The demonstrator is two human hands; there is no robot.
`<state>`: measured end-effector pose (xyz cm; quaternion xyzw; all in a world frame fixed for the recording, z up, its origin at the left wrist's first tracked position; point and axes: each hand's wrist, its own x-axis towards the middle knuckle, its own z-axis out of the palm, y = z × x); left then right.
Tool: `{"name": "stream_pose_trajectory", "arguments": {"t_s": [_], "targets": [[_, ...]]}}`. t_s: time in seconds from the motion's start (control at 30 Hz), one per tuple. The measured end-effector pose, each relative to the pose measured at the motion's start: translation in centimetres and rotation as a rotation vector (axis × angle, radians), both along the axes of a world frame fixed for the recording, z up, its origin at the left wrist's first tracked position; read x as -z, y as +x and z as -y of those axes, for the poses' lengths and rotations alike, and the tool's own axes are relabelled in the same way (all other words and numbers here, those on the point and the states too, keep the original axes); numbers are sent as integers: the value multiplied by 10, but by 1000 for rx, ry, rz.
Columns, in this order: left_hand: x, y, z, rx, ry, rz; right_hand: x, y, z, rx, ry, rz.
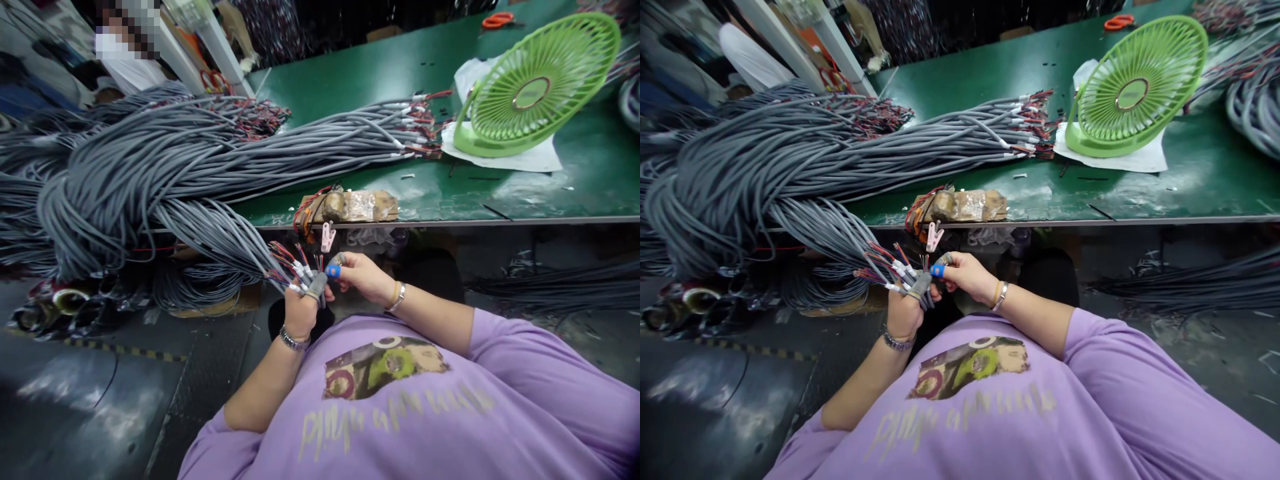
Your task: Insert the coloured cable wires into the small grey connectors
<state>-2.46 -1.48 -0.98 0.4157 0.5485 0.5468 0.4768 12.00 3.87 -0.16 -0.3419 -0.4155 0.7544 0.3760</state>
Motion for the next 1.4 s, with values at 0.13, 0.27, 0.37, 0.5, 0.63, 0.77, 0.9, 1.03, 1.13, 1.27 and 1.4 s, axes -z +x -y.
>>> {"name": "stream_pose_trajectory", "arguments": {"t_s": [0.13,0.27,0.37,0.5,0.63,0.77,0.9,1.03,1.13,1.27,1.4], "targets": [[-3,2,1,-74,4,17,0,-2,2,4,103,40],[-4,4,1,-135,-14,93,-2,-2,3,-9,175,92],[-1,4,2,-130,-27,67,-5,-2,1,5,138,140],[4,3,4,-88,-19,3,-6,-5,-4,-23,51,124],[4,3,5,-81,-2,-9,-2,-8,-3,-12,-53,31],[1,4,4,-99,39,16,1,-8,3,17,-110,-40],[-4,6,3,-122,64,58,-1,-8,6,44,-75,-17],[-6,7,2,-157,20,86,-6,-8,4,21,-60,28],[-5,7,2,-164,-4,88,-12,-10,0,13,-30,50],[-3,7,3,-133,2,57,-14,-15,-2,-25,-49,17],[-3,6,3,-131,9,54,-6,-18,2,-59,-68,-69]]}}
